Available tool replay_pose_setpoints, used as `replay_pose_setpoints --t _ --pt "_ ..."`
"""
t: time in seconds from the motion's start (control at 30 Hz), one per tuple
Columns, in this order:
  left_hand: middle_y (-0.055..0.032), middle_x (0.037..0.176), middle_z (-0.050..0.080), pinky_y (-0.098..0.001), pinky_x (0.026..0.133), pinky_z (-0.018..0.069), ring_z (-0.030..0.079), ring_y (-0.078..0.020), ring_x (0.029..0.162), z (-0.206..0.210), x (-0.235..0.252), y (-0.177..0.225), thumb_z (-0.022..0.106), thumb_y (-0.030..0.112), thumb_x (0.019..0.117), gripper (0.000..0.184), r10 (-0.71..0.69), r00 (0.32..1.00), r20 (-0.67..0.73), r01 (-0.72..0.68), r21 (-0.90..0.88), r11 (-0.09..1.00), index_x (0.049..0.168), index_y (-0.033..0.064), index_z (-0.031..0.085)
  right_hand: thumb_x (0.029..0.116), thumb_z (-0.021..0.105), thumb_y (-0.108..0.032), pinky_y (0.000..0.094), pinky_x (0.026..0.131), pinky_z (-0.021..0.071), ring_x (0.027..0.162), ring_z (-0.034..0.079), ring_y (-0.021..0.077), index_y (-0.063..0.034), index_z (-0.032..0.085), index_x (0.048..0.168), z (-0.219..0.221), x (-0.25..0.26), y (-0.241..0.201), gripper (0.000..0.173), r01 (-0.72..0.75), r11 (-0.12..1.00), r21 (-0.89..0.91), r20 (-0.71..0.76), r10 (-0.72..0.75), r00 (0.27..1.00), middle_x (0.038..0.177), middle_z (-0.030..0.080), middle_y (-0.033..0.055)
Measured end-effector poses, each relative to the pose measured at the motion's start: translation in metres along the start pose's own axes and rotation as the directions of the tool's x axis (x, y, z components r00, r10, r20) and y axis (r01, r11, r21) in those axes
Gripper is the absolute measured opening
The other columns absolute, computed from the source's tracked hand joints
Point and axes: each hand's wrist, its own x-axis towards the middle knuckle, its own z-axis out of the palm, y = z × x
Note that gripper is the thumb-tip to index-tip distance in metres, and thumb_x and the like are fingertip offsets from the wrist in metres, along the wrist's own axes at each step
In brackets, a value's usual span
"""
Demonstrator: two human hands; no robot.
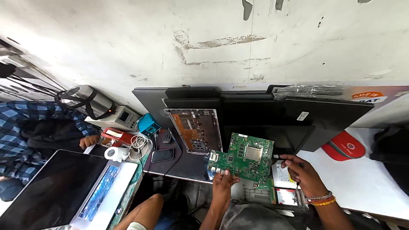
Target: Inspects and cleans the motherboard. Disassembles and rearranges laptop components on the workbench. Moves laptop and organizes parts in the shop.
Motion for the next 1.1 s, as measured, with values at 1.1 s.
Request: replay_pose_setpoints --t 1.1 --pt "-0.0076 0.105 0.078 -0.0333 0.078 0.0646 0.076 -0.0161 0.094 0.088 -0.052 0.098 0.066 0.026 0.0988 0.019 0.389 0.809 0.441 -0.346 -0.178 0.921 0.107 0.0138 0.079 0.0920 0.078 -0.026 0.0170 0.067 0.0568 0.072 0.065 0.0011 -0.0201 0.074 0.122 0.050 -0.067 -0.122 0.030 0.684 0.697 0.215 0.058 -0.708 0.703 0.089 0.072 -0.0041"
